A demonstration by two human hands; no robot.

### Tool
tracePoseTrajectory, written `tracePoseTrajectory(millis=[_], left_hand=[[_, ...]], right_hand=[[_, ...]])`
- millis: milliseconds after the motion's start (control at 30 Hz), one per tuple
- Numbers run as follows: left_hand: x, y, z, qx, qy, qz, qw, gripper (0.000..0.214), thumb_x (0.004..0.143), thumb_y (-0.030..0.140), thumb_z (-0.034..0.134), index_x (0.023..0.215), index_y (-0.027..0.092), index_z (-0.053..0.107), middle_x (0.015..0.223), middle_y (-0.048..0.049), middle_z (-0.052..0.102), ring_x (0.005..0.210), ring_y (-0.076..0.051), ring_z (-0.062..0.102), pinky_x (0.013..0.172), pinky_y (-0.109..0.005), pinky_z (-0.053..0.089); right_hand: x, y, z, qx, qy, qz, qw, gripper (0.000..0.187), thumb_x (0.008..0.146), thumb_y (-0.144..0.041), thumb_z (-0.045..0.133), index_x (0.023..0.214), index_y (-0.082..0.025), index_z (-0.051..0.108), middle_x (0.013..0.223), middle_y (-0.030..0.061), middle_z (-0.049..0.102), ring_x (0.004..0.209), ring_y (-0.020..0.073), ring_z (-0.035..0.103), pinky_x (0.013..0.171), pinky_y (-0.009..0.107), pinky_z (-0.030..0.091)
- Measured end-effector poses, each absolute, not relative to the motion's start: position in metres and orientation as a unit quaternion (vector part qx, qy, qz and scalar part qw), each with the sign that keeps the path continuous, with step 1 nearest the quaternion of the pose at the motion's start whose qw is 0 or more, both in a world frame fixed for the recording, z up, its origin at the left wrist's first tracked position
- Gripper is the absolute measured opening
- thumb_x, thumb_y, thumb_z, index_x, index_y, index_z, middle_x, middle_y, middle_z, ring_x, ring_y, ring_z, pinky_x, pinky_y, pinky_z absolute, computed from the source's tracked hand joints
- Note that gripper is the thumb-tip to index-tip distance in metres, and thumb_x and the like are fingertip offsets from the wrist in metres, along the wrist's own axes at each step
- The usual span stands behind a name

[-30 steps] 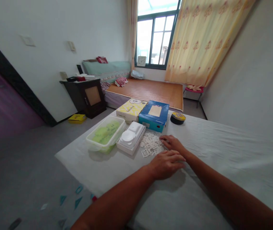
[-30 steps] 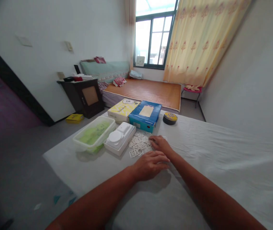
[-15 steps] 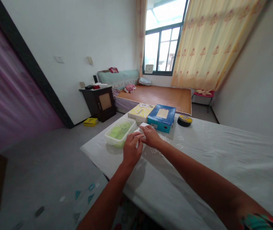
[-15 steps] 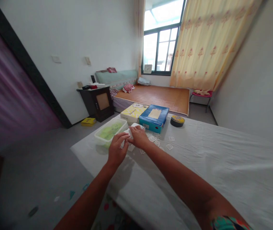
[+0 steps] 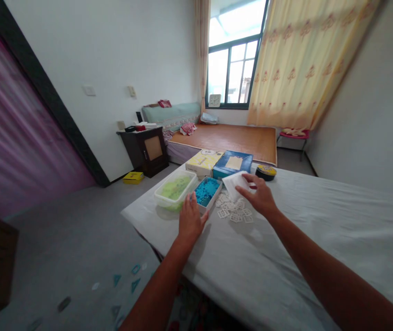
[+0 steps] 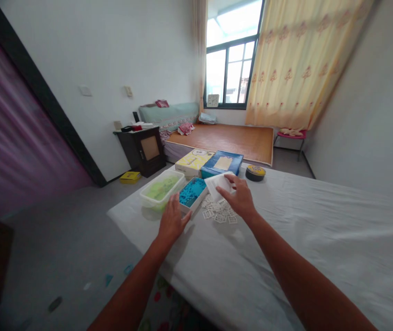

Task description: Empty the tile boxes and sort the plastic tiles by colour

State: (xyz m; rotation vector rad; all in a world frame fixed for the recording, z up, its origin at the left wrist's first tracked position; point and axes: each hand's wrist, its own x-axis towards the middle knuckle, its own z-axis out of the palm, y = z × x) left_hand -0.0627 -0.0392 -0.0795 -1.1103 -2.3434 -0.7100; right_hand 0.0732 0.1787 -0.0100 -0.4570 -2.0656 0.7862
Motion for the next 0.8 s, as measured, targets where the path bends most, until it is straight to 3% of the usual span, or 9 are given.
tracePoseTrajectory(millis=[133,267,367,500,600,700,800], left_hand=[[-0.061,-0.028,-0.069,-0.373,-0.879,-0.195,0.225,0.073,0.086,0.042,0.058,0.142,0.002,0.034,0.141,-0.0292,0.042,0.128,-0.037,0.044,0.103,-0.049,0.039],[-0.06,-0.022,-0.064,-0.398,-0.881,-0.175,0.187,0.056,0.084,0.046,0.06,0.127,0.01,0.054,0.123,-0.0196,0.058,0.118,-0.033,0.05,0.102,-0.049,0.039],[-0.051,-0.02,-0.071,-0.395,-0.879,-0.199,0.176,0.044,0.081,0.042,0.064,0.116,0.016,0.061,0.132,-0.0179,0.051,0.126,-0.035,0.043,0.102,-0.052,0.039],[-0.047,-0.019,-0.086,-0.361,-0.876,-0.284,0.149,0.042,0.078,0.037,0.067,0.116,0.021,0.059,0.15,-0.0169,0.026,0.137,-0.04,0.03,0.102,-0.057,0.037],[-0.055,-0.01,-0.091,-0.336,-0.87,-0.339,0.12,0.044,0.076,0.038,0.069,0.113,0.019,0.056,0.153,-0.0182,0.017,0.14,-0.039,0.029,0.105,-0.054,0.037],[-0.063,0.004,-0.091,-0.315,-0.87,-0.359,0.123,0.057,0.071,0.04,0.073,0.117,0.015,0.049,0.151,-0.0226,0.018,0.14,-0.037,0.029,0.106,-0.052,0.036],[-0.066,0.012,-0.085,-0.308,-0.875,-0.34,0.154,0.076,0.068,0.042,0.074,0.13,0.014,0.041,0.145,-0.0242,0.029,0.135,-0.039,0.036,0.105,-0.056,0.034]], right_hand=[[0.123,0.202,-0.042,-0.225,-0.806,0.332,0.435,0.064,0.073,-0.061,0.069,0.12,-0.02,0.059,0.115,0.0143,0.065,0.098,0.0281,0.063,0.082,0.048,0.056],[0.154,0.217,-0.064,-0.271,-0.771,0.351,0.457,0.068,0.072,-0.061,0.069,0.123,-0.018,0.056,0.117,0.0157,0.064,0.102,0.0289,0.063,0.081,0.047,0.057],[0.166,0.224,-0.075,-0.281,-0.752,0.338,0.491,0.07,0.073,-0.061,0.068,0.127,-0.018,0.053,0.117,0.0159,0.064,0.103,0.0289,0.062,0.078,0.045,0.057],[0.17,0.227,-0.087,-0.261,-0.751,0.311,0.522,0.075,0.074,-0.059,0.068,0.133,-0.019,0.046,0.117,0.0159,0.063,0.103,0.0292,0.062,0.075,0.044,0.057],[0.17,0.226,-0.09,-0.251,-0.75,0.305,0.531,0.075,0.076,-0.058,0.067,0.135,-0.018,0.045,0.116,0.0163,0.063,0.101,0.0291,0.062,0.072,0.044,0.057],[0.171,0.225,-0.09,-0.239,-0.764,0.29,0.525,0.073,0.077,-0.058,0.066,0.135,-0.018,0.046,0.117,0.0167,0.063,0.101,0.0292,0.061,0.072,0.043,0.058],[0.172,0.224,-0.091,-0.233,-0.772,0.283,0.519,0.073,0.077,-0.056,0.067,0.136,-0.018,0.046,0.117,0.0165,0.063,0.102,0.0289,0.06,0.072,0.042,0.058]])
